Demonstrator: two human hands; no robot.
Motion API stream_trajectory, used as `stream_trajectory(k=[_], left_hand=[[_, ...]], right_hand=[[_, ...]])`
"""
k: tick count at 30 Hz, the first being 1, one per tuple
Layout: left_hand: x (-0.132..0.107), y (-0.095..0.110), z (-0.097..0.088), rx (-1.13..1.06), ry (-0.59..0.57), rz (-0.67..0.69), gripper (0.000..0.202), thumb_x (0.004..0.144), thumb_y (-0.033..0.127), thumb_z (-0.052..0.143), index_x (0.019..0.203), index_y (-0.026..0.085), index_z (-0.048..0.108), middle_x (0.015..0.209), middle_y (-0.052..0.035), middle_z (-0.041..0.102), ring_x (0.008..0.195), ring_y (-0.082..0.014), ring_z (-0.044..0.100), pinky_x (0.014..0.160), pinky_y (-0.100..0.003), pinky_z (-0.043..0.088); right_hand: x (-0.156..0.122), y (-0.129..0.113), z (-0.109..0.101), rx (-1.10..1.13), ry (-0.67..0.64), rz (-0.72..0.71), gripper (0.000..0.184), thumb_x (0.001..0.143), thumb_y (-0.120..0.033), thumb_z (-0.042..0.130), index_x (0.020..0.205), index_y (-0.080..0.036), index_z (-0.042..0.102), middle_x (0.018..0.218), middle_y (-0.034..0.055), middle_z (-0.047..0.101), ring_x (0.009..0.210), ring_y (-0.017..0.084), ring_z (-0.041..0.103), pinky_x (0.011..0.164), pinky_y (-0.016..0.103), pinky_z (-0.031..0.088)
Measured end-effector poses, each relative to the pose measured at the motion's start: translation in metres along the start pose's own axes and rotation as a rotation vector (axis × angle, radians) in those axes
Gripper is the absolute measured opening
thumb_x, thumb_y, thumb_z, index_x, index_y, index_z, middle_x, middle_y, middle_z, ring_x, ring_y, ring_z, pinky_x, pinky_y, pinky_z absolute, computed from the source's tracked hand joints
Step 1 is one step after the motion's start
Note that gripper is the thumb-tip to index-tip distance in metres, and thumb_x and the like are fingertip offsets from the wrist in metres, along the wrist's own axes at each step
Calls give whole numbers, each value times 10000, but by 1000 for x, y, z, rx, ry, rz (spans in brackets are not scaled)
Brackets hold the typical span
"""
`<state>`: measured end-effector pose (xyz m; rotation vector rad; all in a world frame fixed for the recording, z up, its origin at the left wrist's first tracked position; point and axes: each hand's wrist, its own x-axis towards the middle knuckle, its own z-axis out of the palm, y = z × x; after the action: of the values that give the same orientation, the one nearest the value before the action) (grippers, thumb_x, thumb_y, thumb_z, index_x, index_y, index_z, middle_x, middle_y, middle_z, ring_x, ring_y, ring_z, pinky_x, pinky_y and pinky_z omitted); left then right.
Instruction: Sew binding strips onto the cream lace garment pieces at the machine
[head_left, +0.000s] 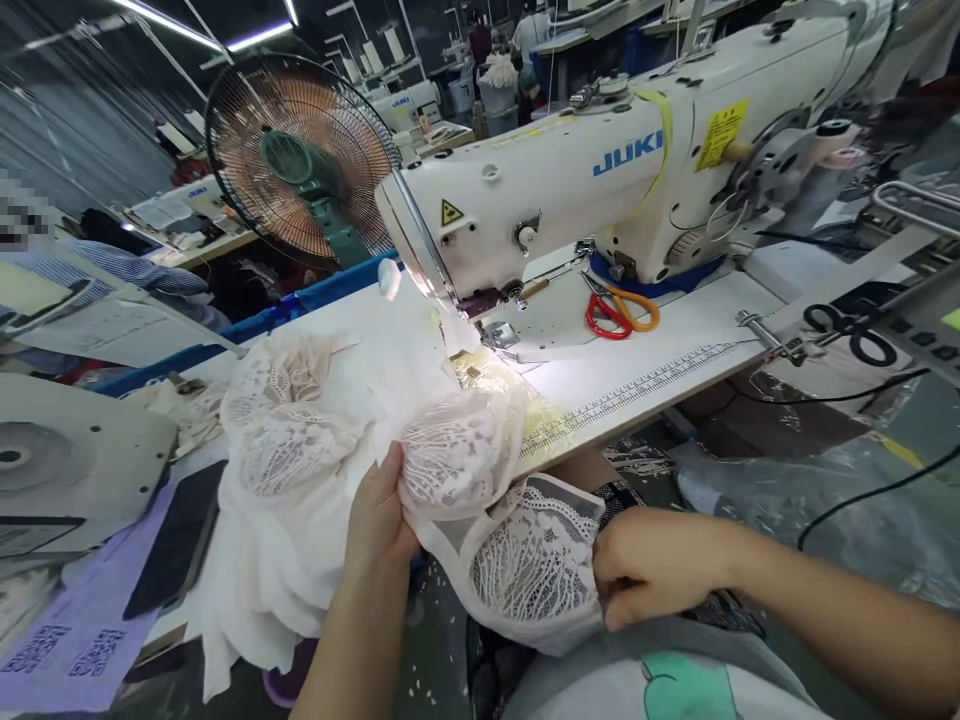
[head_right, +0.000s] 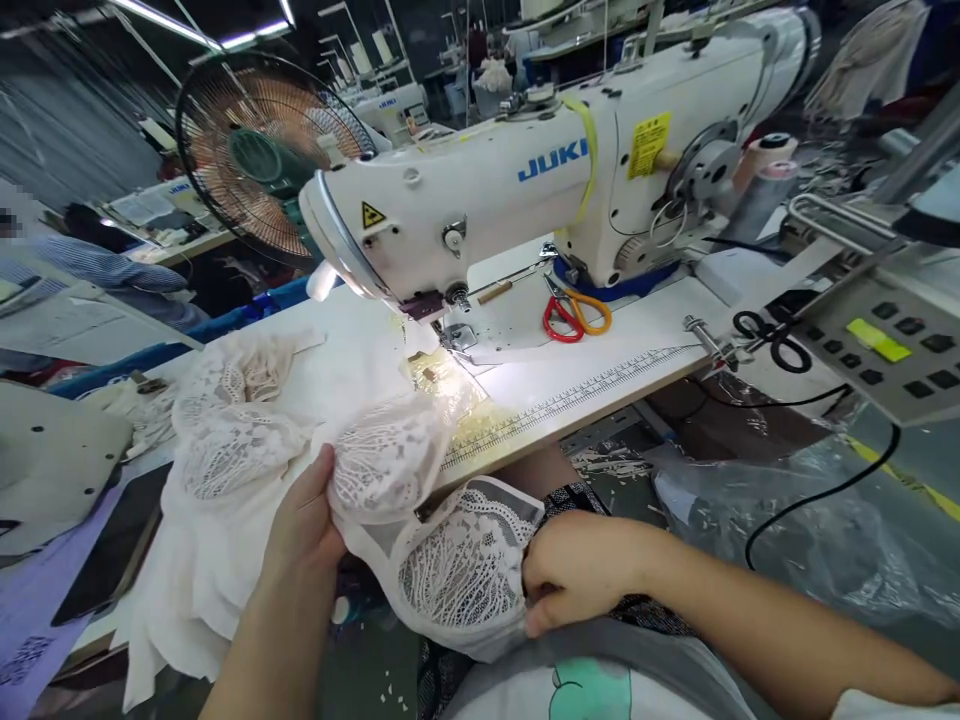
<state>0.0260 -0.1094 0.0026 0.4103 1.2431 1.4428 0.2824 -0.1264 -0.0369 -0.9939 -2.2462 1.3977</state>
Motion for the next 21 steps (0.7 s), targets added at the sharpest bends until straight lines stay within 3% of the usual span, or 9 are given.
stream_trajectory(k=[2, 4, 6, 8, 11, 16, 21], left_hand=[[-4, -4, 9, 83, 36, 52, 249, 790, 330, 622, 991, 184, 627, 860, 3, 723, 1118, -219, 565, 1009, -348, 403], [-10, -12, 14, 133, 17, 69, 318, 680, 379, 723, 902, 168, 635, 838, -25, 722, 1046, -256, 604, 938, -380, 461], [-15, -22, 16, 173, -30, 79, 401, 609, 429, 762, 880, 157, 645, 821, -49, 718, 977, -268, 630, 873, -392, 492], [-17, -29, 15, 207, -91, 86, 441, 594, 461, 760, 894, 152, 661, 820, -57, 715, 923, -256, 642, 830, -378, 502], [-16, -31, 12, 264, -177, 77, 386, 621, 430, 738, 884, 153, 683, 814, -54, 710, 858, -234, 642, 789, -354, 497], [-8, -19, 9, 519, -271, 63, 228, 678, 330, 678, 821, 154, 704, 740, -37, 696, 802, -233, 629, 756, -347, 483], [3, -14, 20, 770, -373, 174, 269, 760, 333, 616, 947, 161, 703, 946, -62, 698, 1004, -264, 589, 891, -343, 442]], right_hand=[[8, -5, -21, -14, 39, -18, 182, 666, -382, 673, 614, -211, 638, 581, -20, 597, 538, 120, 501, 510, 230, 358], [21, -10, -40, -1, 291, 36, 281, 816, -434, 480, 810, -201, 637, 728, 27, 622, 645, 150, 540, 593, 263, 392], [39, -14, -51, 65, 460, 106, 356, 840, -474, 411, 963, -189, 586, 744, 35, 607, 661, 161, 549, 629, 285, 400], [58, -16, -50, 189, 352, 125, 384, 820, -526, 429, 941, -183, 552, 649, 12, 587, 603, 155, 538, 604, 282, 390], [78, -13, -37, 413, 121, 127, 371, 809, -563, 448, 737, -201, 486, 480, -44, 496, 474, 115, 455, 518, 249, 346], [83, -2, -27, 558, 120, 143, 361, 788, -552, 498, 691, -204, 497, 430, -86, 403, 419, 82, 385, 469, 223, 310], [82, -3, -30, 463, 117, 175, 347, 769, -531, 507, 644, -208, 499, 402, -69, 434, 400, 97, 429, 455, 234, 339]])
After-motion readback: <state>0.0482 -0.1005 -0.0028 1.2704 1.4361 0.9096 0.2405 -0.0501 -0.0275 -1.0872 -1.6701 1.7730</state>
